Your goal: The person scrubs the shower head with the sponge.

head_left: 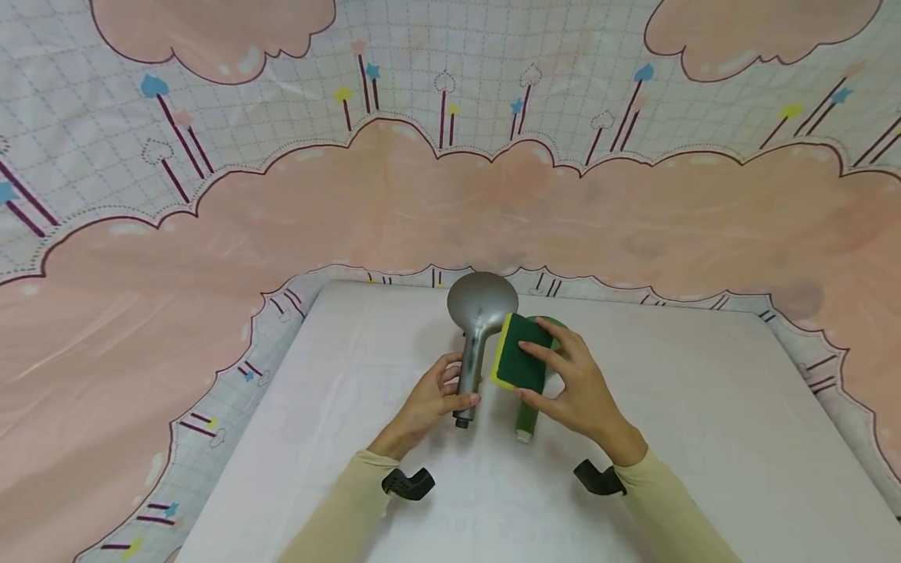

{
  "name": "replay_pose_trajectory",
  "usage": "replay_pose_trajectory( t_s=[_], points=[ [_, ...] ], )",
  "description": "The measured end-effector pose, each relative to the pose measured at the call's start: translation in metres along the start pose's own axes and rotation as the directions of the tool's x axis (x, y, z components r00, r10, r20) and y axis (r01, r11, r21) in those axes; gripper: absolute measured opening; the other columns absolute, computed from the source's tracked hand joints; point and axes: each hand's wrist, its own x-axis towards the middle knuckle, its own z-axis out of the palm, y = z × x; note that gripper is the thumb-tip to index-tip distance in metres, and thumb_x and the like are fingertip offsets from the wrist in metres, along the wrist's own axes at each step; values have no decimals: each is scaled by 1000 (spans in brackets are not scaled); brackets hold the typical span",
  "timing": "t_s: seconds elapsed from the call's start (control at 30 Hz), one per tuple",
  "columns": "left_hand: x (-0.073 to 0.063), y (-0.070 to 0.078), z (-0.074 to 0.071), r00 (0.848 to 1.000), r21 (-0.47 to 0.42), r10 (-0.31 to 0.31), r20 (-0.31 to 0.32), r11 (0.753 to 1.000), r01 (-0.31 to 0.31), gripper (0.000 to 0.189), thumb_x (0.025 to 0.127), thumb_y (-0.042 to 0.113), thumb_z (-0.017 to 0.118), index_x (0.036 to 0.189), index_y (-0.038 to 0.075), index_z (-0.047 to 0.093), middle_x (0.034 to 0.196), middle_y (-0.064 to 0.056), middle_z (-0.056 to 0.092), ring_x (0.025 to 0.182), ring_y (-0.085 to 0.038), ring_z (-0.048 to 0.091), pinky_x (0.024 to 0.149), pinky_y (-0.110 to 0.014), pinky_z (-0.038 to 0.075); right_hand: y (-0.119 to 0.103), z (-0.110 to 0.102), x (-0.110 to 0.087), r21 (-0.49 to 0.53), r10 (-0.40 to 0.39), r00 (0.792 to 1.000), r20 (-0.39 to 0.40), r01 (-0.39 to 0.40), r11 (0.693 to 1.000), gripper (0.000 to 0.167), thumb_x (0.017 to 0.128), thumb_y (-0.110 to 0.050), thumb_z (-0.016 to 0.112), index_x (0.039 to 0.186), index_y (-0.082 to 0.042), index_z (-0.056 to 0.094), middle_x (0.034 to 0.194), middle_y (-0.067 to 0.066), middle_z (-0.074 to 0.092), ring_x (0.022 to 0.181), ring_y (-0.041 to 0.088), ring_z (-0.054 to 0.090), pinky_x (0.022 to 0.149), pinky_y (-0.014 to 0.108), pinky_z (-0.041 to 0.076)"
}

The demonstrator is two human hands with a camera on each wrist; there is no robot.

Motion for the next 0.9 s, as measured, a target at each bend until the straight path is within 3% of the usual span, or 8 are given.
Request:
replay_pose_trajectory(
  t_s=[0.17,0.4,0.7,0.9],
  points=[
    [-1,9,6,998,42,53,19,998,-54,74,83,5,77,145,8,36,136,-23,55,106,-19,63,85,-29,54,-4,-1,10,-23,-59,998,4,59,998,66,70,-36,87,129,-18,64,149,16,43,134,32,41,90,45,54],
    [0,15,13,996,79,86,33,993,-88,73,83,2,74,145,13,37,136,-18,56,112,-28,61,86,-33,56,-10,-2,23,-50,-128,992,10,128,991,60,76,-46,82,127,-18,65,151,16,42,135,34,40,99,54,48],
    [1,18,17,993,102,110,44,988,-114,74,84,4,74,146,13,35,137,-18,56,109,-22,61,87,-35,56,-12,1,27,-88,-183,983,-15,181,980,67,66,-35,90,126,-17,66,148,19,43,131,38,42,94,58,50],
    [0,21,18,991,95,128,48,987,-132,73,84,3,74,146,12,35,136,-19,56,113,-25,62,88,-36,56,-13,3,24,-123,-202,979,-9,200,972,70,64,-35,91,126,-18,66,149,18,43,130,40,43,93,60,50]
  ],
)
